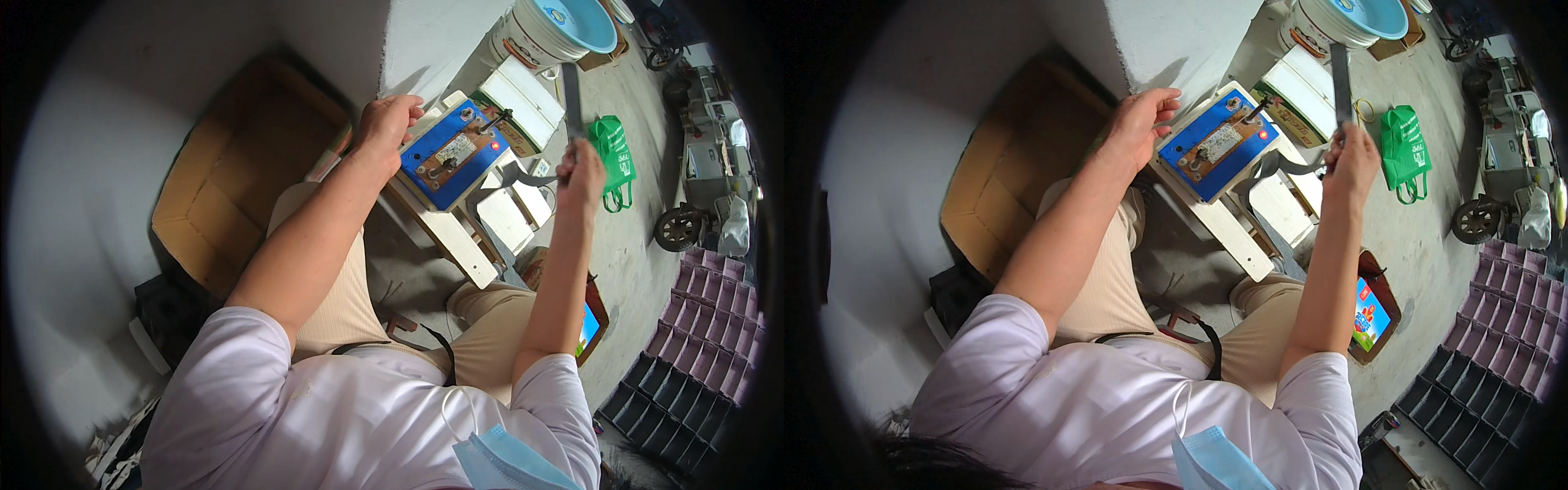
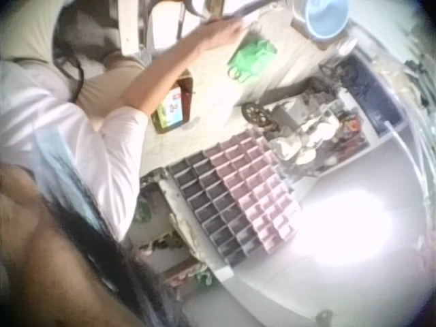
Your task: The person is measuring grey fabric strips with a caliper and attaching them to a black wire frame.
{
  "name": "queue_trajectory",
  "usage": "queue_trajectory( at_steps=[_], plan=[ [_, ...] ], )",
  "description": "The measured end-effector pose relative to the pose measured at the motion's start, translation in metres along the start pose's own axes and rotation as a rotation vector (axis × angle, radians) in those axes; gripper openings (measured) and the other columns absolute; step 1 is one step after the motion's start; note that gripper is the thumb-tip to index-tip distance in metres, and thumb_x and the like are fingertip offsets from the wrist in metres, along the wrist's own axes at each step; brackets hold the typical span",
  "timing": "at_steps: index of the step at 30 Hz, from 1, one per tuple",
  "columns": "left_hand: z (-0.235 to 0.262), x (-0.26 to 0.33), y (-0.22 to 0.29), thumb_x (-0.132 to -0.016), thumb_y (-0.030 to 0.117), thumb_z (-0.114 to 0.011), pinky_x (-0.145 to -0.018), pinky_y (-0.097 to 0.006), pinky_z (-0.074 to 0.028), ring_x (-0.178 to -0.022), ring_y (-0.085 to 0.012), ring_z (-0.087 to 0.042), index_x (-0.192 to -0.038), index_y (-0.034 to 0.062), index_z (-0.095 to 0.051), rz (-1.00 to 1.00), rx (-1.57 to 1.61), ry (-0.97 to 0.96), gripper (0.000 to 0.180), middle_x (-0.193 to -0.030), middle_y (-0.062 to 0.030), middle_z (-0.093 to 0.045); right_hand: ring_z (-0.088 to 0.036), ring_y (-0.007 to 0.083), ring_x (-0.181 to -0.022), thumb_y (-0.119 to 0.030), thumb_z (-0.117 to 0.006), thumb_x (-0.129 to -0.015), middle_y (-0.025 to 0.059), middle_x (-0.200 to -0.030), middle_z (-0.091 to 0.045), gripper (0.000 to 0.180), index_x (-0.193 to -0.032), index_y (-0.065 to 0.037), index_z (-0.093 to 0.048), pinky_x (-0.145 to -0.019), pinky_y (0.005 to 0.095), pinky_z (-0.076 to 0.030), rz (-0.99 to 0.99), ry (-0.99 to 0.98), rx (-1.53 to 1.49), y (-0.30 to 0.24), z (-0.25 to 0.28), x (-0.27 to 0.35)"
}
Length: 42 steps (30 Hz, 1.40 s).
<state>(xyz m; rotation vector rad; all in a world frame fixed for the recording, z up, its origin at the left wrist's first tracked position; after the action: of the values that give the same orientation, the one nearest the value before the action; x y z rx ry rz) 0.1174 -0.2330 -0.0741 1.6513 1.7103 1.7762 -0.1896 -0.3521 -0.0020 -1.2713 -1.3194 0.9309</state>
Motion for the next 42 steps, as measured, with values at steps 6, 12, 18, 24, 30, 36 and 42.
queue_trajectory(
  at_steps=[6,12,18,24,30,36,42],
  plan=[
    [-0.012,0.003,-0.005,-0.085,0.015,-0.049,-0.085,-0.038,-0.042,-0.101,-0.0239,-0.054,-0.113,-0.0012,-0.056,-0.080,-0.669,-0.127,0.033,-0.105,-0.0143,-0.061,-0.065,0.0222,-0.070,-0.013,-0.049,-0.088,0.0134,-0.089,-0.062,0.017,-0.089,0.003,-0.055,-0.052,0.0305,-0.050,-0.365,0.035,0.173,0.144,0.014,0.033],
    [-0.028,0.012,-0.012,-0.080,0.008,-0.050,-0.089,-0.045,-0.046,-0.105,-0.0410,-0.059,-0.108,-0.0069,-0.061,-0.046,-1.146,-0.234,0.034,-0.111,-0.0295,-0.059,-0.054,0.0149,-0.061,-0.017,-0.044,-0.093,0.0079,-0.070,-0.055,0.022,-0.083,0.000,-0.053,-0.054,0.0305,-0.049,-0.431,-0.010,0.201,0.185,-0.009,0.060],
    [-0.029,0.000,-0.017,-0.078,0.008,-0.052,-0.083,-0.045,-0.049,-0.097,-0.0408,-0.062,-0.099,-0.0060,-0.065,-0.128,-1.220,-0.250,0.029,-0.102,-0.0287,-0.062,-0.047,0.0122,-0.062,-0.021,-0.041,-0.098,0.0054,-0.071,-0.052,0.028,-0.083,0.000,-0.052,-0.054,0.0300,-0.041,-0.351,0.020,0.172,0.215,-0.012,0.056],
    [-0.028,0.000,-0.017,-0.077,0.008,-0.052,-0.083,-0.044,-0.049,-0.096,-0.0402,-0.063,-0.097,-0.0060,-0.066,-0.122,-1.204,-0.235,0.028,-0.099,-0.0291,-0.063,-0.055,0.0157,-0.059,-0.019,-0.044,-0.096,0.0086,-0.072,-0.057,0.028,-0.087,0.005,-0.054,-0.052,0.0306,-0.046,-0.334,0.006,0.143,0.212,-0.013,0.054],
    [-0.028,-0.001,-0.016,-0.076,0.007,-0.051,-0.077,-0.045,-0.051,-0.090,-0.0411,-0.064,-0.093,-0.0083,-0.065,-0.126,-1.183,-0.245,0.027,-0.093,-0.0309,-0.063,-0.048,0.0121,-0.060,-0.019,-0.042,-0.097,0.0046,-0.070,-0.053,0.026,-0.083,0.000,-0.053,-0.054,0.0289,-0.041,-0.373,-0.003,0.178,0.208,-0.016,0.057],
    [-0.028,0.003,-0.021,-0.081,0.005,-0.044,-0.084,-0.043,-0.045,-0.099,-0.0378,-0.060,-0.109,-0.0049,-0.060,-0.028,-1.192,-0.304,0.034,-0.107,-0.0268,-0.061,-0.047,0.0114,-0.060,-0.018,-0.042,-0.097,0.0039,-0.071,-0.053,0.026,-0.083,0.000,-0.055,-0.054,0.0288,-0.040,-0.365,-0.025,0.152,0.200,-0.022,0.058],
    [-0.026,-0.004,-0.025,-0.081,0.005,-0.044,-0.086,-0.042,-0.044,-0.098,-0.0374,-0.060,-0.109,-0.0047,-0.061,-0.060,-1.157,-0.274,0.034,-0.106,-0.0265,-0.062,-0.047,0.0109,-0.060,-0.018,-0.042,-0.097,0.0033,-0.070,-0.053,0.026,-0.083,0.000,-0.055,-0.054,0.0288,-0.040,-0.363,-0.027,0.149,0.201,-0.022,0.057]
  ],
)
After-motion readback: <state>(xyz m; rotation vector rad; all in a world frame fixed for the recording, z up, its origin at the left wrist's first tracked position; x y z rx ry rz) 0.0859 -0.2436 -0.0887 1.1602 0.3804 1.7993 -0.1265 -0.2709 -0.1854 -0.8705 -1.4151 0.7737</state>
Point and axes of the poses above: each hand's wrist, its own x-axis away from the middle knuckle, its own z-axis out of the back of the hand, y = z × x, the point moved 9 cm from there along -x, towards the middle knuckle
